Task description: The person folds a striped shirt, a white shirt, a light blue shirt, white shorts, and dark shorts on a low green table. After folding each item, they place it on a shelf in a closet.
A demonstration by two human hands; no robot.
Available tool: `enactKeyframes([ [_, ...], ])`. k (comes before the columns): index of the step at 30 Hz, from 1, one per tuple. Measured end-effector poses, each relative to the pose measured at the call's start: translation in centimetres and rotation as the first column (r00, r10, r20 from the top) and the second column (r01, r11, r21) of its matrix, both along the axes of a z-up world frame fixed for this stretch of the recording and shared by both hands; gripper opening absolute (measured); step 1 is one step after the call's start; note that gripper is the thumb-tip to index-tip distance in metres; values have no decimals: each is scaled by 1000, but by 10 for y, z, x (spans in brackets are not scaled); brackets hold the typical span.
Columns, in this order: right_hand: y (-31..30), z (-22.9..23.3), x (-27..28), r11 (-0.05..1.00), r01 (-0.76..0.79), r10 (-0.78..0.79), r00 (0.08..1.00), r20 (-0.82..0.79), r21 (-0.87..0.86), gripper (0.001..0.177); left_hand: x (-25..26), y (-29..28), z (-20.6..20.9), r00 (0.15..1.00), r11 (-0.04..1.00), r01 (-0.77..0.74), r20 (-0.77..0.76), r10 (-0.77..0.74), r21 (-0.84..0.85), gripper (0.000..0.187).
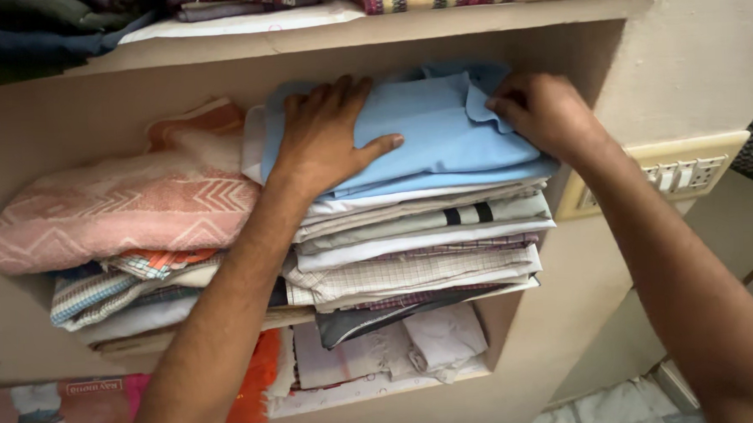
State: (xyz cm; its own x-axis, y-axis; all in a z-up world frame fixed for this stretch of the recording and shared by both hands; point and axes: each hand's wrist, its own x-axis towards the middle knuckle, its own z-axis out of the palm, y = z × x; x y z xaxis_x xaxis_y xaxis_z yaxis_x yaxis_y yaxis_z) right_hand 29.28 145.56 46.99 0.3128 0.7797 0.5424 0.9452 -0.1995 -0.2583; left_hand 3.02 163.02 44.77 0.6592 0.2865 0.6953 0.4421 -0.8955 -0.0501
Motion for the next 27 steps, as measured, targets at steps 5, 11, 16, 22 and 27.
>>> enactKeyframes([
  [5, -10, -5, -16, 978, -21, -54, 935, 351, 206, 28, 2, -15, 12, 994, 994, -78, -80, 72, -78, 96],
  [11, 49, -2, -41, 937, -349, 280, 785, 553, 22, 53, 11, -22, 13, 978, 986, -159, -141, 151, -47, 99],
  [16, 79, 4, -38, 944, -279, 324, 888, 328, -175, 74, 8, -12, 6, 992, 995, -88, -91, 82, -56, 99],
  [22, 67, -7, -27, 921, -209, 237, 970, 49, -329, 82, 3, -2, -2, 990, 975, -141, -55, 133, -171, 75],
  [27, 72, -14, -21, 914, -222, 237, 971, 5, -339, 82, 12, 8, -11, 986, 947, -168, -58, 158, -274, 58],
])
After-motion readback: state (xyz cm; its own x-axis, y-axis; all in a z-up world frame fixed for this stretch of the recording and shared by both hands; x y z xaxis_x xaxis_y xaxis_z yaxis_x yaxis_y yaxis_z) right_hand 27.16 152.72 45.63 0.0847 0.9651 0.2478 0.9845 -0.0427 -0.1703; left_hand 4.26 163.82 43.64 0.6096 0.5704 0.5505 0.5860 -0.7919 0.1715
